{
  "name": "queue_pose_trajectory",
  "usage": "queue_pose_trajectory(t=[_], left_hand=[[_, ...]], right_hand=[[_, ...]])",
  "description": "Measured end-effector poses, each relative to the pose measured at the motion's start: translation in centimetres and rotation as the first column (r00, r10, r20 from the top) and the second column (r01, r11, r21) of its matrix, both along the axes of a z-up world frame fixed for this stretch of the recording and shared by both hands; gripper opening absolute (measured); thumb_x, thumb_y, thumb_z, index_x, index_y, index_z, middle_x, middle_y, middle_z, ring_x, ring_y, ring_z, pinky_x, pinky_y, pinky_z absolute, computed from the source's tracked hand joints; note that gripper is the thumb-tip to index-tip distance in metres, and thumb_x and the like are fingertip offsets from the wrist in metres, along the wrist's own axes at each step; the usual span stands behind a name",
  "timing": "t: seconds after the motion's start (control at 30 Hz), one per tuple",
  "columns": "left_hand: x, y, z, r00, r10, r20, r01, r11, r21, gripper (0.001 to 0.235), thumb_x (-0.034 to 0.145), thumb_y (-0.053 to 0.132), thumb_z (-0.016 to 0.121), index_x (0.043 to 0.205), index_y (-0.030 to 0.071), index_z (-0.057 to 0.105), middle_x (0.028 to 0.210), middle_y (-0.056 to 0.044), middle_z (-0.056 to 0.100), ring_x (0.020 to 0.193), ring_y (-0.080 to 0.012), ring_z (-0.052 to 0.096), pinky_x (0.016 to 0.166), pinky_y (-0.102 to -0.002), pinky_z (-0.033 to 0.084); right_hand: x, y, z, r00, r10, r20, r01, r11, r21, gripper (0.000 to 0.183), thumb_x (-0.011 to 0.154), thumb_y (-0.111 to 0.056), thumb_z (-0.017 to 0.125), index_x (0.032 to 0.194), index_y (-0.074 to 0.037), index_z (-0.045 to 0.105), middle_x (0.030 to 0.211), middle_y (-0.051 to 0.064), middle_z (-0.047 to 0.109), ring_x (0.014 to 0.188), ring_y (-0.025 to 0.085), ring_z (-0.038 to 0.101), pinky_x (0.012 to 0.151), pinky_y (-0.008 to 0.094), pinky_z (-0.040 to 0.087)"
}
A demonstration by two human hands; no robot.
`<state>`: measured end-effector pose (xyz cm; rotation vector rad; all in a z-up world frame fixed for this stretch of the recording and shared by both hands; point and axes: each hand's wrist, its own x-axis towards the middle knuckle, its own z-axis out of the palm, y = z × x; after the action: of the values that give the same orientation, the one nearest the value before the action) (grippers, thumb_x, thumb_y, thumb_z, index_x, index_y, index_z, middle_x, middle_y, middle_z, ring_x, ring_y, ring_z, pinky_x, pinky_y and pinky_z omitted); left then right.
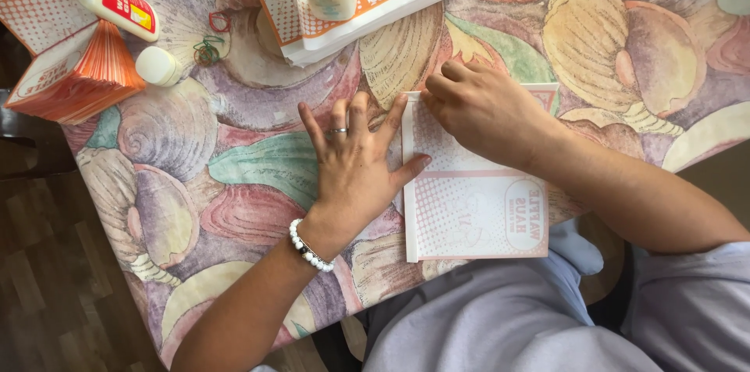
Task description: Applying glue to paper templates and folding them to assemble bags.
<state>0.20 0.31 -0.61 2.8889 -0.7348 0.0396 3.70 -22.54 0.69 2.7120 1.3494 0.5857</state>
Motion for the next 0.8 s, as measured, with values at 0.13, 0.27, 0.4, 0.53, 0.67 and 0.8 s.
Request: queue_pose_trajectory(t=[0.13, 0.27, 0.4, 0.53, 0.67, 0.8], left_hand=[[0.2, 0.0, 0.2, 1.000, -0.009, -0.027, 0.009, 1.000, 0.013, 0.090, 0.092, 0.085, 0.033, 0.157, 0.024, 0.044, 0.138, -0.022, 0.038, 0.133, -0.0413, 0.028, 0.107, -0.082, -0.006], [0.4, 0.1, 0.3, 0.998, -0.004, -0.063, 0.004, 1.000, 0.009, 0.093, 0.090, 0.088, 0.030, 0.158, 0.025, 0.042, 0.140, -0.023, 0.037, 0.135, -0.0426, 0.028, 0.107, -0.083, -0.005], [0.4, 0.3, 0.4, 0.998, -0.007, -0.068, 0.007, 1.000, -0.003, 0.095, 0.088, 0.089, 0.030, 0.159, 0.026, 0.040, 0.139, -0.023, 0.037, 0.135, -0.0431, 0.028, 0.108, -0.082, -0.005], [0.6, 0.4, 0.1, 0.995, -0.011, -0.096, 0.010, 1.000, -0.018, 0.095, 0.087, 0.090, 0.030, 0.159, 0.028, 0.038, 0.142, -0.024, 0.034, 0.140, -0.0453, 0.025, 0.108, -0.082, -0.008], [0.7, 0.4, 0.0, 0.995, -0.020, -0.093, 0.016, 0.999, -0.048, 0.096, 0.086, 0.090, 0.032, 0.158, 0.026, 0.039, 0.141, -0.024, 0.035, 0.142, -0.0469, 0.024, 0.107, -0.082, -0.009], [0.5, 0.3, 0.3, 0.993, 0.005, 0.122, 0.000, 0.999, -0.038, 0.087, 0.084, 0.083, 0.059, 0.152, 0.031, 0.048, 0.142, -0.019, 0.040, 0.139, -0.0393, 0.035, 0.111, -0.081, 0.018]], right_hand=[[0.1, 0.2, 0.8, 1.000, 0.008, -0.002, -0.008, 1.000, -0.009, 0.014, 0.091, -0.012, 0.063, 0.083, -0.007, 0.072, 0.083, 0.003, 0.051, 0.081, 0.023, 0.054, 0.067, 0.033, 0.047], [0.1, 0.0, 0.4, 1.000, -0.004, 0.007, 0.004, 0.999, -0.035, 0.014, 0.092, -0.012, 0.063, 0.082, -0.009, 0.072, 0.084, 0.002, 0.051, 0.081, 0.022, 0.054, 0.067, 0.031, 0.047], [0.2, 0.1, 0.8, 1.000, -0.004, -0.010, 0.004, 0.999, -0.038, 0.015, 0.092, -0.010, 0.063, 0.079, -0.009, 0.070, 0.083, 0.001, 0.050, 0.081, 0.022, 0.054, 0.068, 0.032, 0.048], [0.0, 0.4, 1.8, 0.999, -0.014, -0.029, 0.013, 0.999, -0.048, 0.015, 0.091, -0.009, 0.063, 0.078, -0.010, 0.070, 0.083, 0.001, 0.051, 0.080, 0.021, 0.054, 0.068, 0.032, 0.049], [0.0, 0.2, 1.8, 0.999, -0.011, -0.036, 0.009, 0.998, -0.058, 0.015, 0.093, -0.009, 0.062, 0.080, -0.010, 0.070, 0.084, 0.001, 0.053, 0.082, 0.020, 0.055, 0.070, 0.031, 0.050], [0.2, 0.0, 1.6, 0.992, -0.061, -0.108, 0.037, 0.976, -0.213, 0.016, 0.103, -0.018, 0.060, 0.111, -0.010, 0.072, 0.094, -0.002, 0.061, 0.082, 0.017, 0.056, 0.070, 0.032, 0.051]])
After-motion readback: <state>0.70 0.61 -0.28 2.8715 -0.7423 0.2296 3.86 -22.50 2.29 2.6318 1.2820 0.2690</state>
